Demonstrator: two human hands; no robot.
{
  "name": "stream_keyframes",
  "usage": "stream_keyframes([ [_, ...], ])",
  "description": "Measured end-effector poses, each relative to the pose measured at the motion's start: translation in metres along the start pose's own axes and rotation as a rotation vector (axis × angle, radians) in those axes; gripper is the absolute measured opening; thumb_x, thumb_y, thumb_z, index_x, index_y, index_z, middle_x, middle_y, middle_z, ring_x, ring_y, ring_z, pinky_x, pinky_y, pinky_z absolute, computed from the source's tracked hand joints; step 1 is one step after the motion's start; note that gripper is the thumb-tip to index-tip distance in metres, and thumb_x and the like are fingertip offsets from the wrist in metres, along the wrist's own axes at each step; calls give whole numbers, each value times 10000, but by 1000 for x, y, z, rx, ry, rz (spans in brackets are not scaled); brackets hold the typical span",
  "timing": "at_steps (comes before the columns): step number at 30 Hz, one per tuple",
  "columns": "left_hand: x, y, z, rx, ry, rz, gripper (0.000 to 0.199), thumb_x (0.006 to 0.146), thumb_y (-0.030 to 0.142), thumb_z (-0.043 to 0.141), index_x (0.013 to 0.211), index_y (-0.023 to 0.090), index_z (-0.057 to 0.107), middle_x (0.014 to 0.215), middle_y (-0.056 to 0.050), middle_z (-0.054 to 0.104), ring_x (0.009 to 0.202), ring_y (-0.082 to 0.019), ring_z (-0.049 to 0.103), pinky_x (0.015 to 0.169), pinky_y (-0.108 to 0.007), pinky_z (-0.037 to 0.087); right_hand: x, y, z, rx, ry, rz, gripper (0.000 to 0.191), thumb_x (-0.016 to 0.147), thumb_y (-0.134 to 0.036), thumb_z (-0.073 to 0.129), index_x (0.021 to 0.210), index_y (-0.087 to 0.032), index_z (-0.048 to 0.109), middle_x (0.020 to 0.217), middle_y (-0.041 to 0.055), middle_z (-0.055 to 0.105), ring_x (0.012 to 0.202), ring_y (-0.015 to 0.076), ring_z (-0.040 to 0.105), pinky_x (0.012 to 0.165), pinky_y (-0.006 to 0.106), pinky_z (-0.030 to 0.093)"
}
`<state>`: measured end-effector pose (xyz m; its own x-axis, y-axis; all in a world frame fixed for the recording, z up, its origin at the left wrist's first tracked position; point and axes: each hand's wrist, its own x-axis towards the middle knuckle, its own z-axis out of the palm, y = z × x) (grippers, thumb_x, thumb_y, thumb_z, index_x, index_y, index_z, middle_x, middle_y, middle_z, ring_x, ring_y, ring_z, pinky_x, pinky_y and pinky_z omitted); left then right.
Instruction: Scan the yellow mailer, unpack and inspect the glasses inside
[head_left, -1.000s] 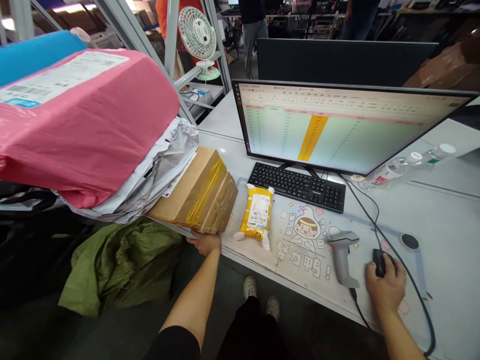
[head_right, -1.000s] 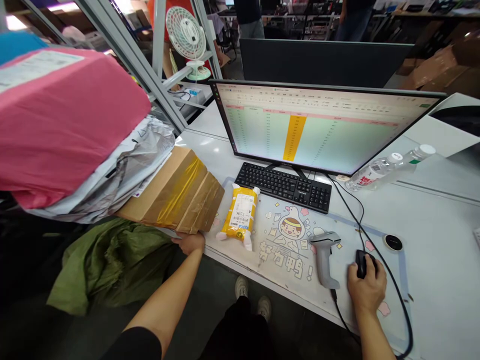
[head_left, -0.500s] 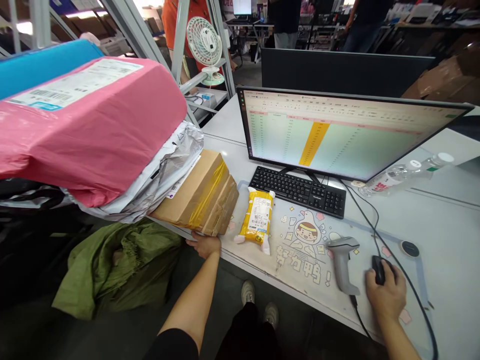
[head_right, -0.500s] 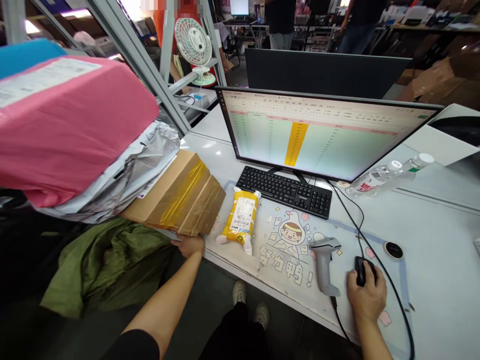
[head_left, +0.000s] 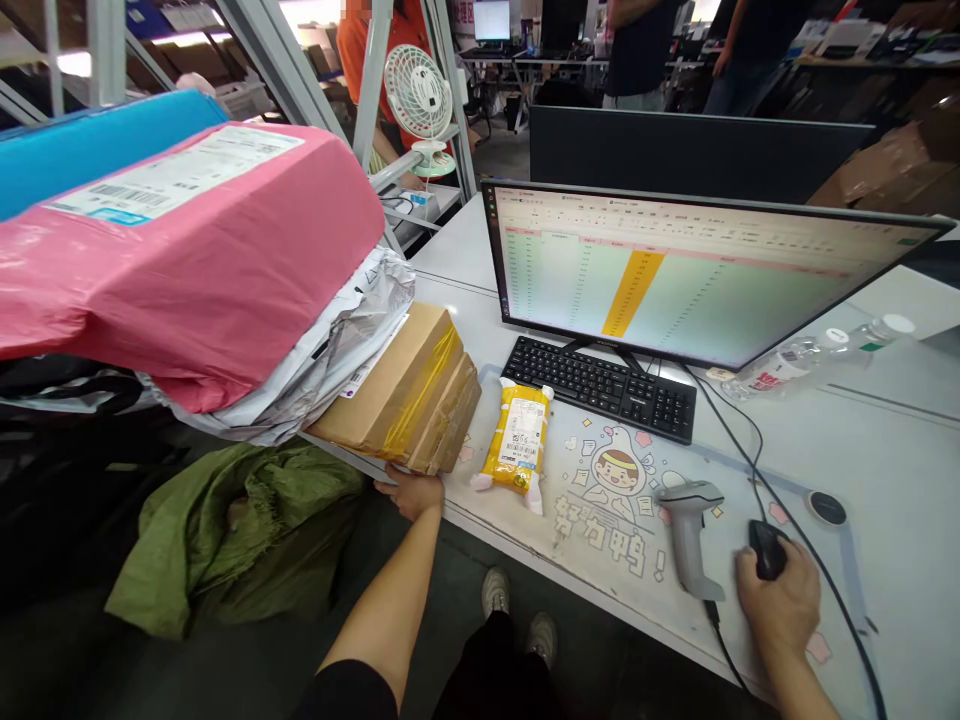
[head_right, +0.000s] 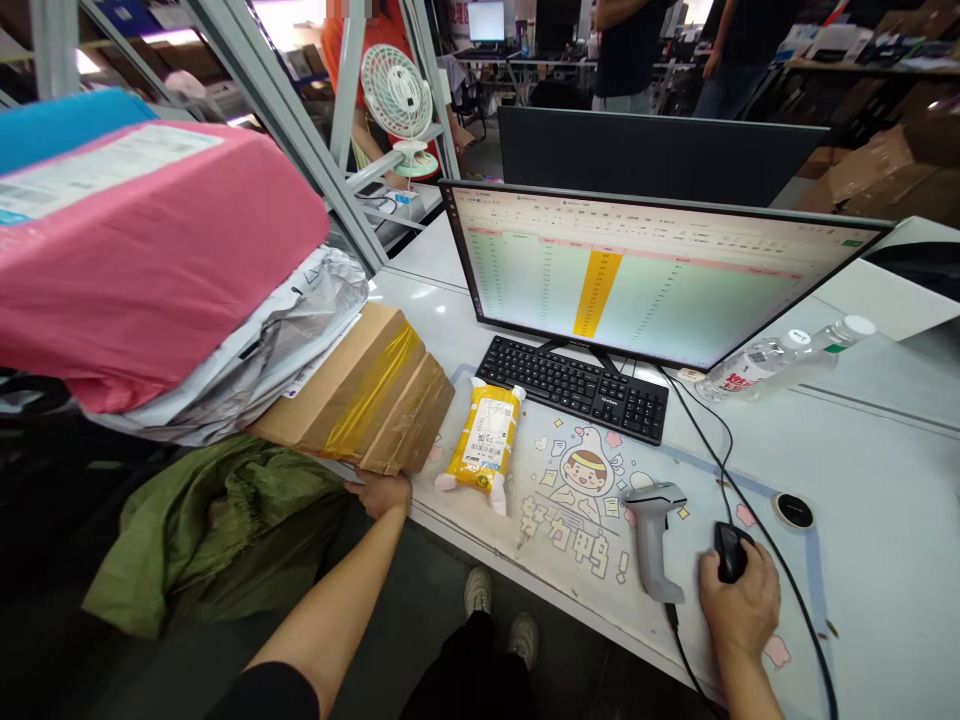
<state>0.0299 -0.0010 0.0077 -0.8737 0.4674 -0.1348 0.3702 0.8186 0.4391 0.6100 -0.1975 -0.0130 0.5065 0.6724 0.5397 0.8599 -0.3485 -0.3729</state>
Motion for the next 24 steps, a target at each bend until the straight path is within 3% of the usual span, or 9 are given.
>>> stream_keyframes([
  [8,0,-1,0,9,-9,1,763,1022,352,599,1697,160,300,1720,-347,288,1316,-469,667,961,-566,601,-1,6,2,-45,-3,-37,703,854,-389,703,1497,-109,643,1478,260,609,1294,459,615,1081,618,512],
  [19,-1,0,-3,-7,-34,5,777,1011,384,596,1684,175,268,1733,-338,238,1382,-488,628,1005,-614,604,0,-2,-1,-34,2,24,679,890,-445,681,1482,-116,643,1490,256,615,1318,453,610,1057,570,509],
  [24,-1,1,-3,-10,-24,1,748,1030,383,578,1685,185,273,1750,-332,238,1387,-491,626,1010,-628,608,-1,1,2,-28,11,32,677,882,-415,696,1495,-131,648,1506,247,612,1332,458,616,1077,605,524],
])
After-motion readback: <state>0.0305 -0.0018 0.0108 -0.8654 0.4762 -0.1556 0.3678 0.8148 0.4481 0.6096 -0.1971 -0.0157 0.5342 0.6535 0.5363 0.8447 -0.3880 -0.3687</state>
